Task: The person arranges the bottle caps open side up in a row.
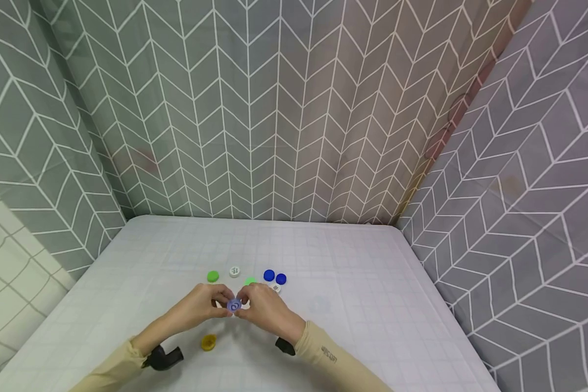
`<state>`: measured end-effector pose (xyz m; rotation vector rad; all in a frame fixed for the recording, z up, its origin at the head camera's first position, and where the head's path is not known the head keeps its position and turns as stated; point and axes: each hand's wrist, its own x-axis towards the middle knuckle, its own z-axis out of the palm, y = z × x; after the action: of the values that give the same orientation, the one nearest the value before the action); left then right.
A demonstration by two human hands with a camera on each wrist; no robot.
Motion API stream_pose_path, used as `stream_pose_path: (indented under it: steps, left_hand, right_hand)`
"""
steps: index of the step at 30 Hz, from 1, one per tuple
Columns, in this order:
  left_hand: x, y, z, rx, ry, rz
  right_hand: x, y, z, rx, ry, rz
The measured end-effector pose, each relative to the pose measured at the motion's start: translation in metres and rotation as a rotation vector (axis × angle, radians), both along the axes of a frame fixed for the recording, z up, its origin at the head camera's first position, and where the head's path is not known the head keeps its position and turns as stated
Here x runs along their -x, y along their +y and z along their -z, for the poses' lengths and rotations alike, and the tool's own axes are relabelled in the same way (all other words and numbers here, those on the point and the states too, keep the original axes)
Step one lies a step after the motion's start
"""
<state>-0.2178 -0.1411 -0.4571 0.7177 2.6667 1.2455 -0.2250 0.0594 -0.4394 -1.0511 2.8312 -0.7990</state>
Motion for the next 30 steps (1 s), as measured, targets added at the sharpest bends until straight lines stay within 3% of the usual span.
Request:
stream_pose_path:
  steps: [6, 13, 17, 25, 30]
  left_hand:
    - [-0.008, 0.007, 0.000, 0.160, 0.040, 0.001]
    - [-0.017, 0.010, 0.009, 0.307, -0.024, -0.003]
    - [-0.019, 0.009, 0.013, 0.348, -0.033, 0.019]
    - [-0.022, 0.008, 0.016, 0.364, -0.061, 0.050]
    - [-0.024, 0.009, 0.017, 0.378, -0.054, 0.046]
  right_hand:
    - [-0.009, -0.001, 0.004, -0.116, 0.022, -0.020]
    - [-0.020, -0.005, 0.015, -0.190, 0.082, -0.093]
    - [-0.023, -0.008, 0.020, -0.204, 0.112, -0.108]
    - [-0.023, -0.011, 0.029, -0.243, 0.053, -0.149]
    - [-0.024, -0.011, 0.030, -0.253, 0.075, -0.154]
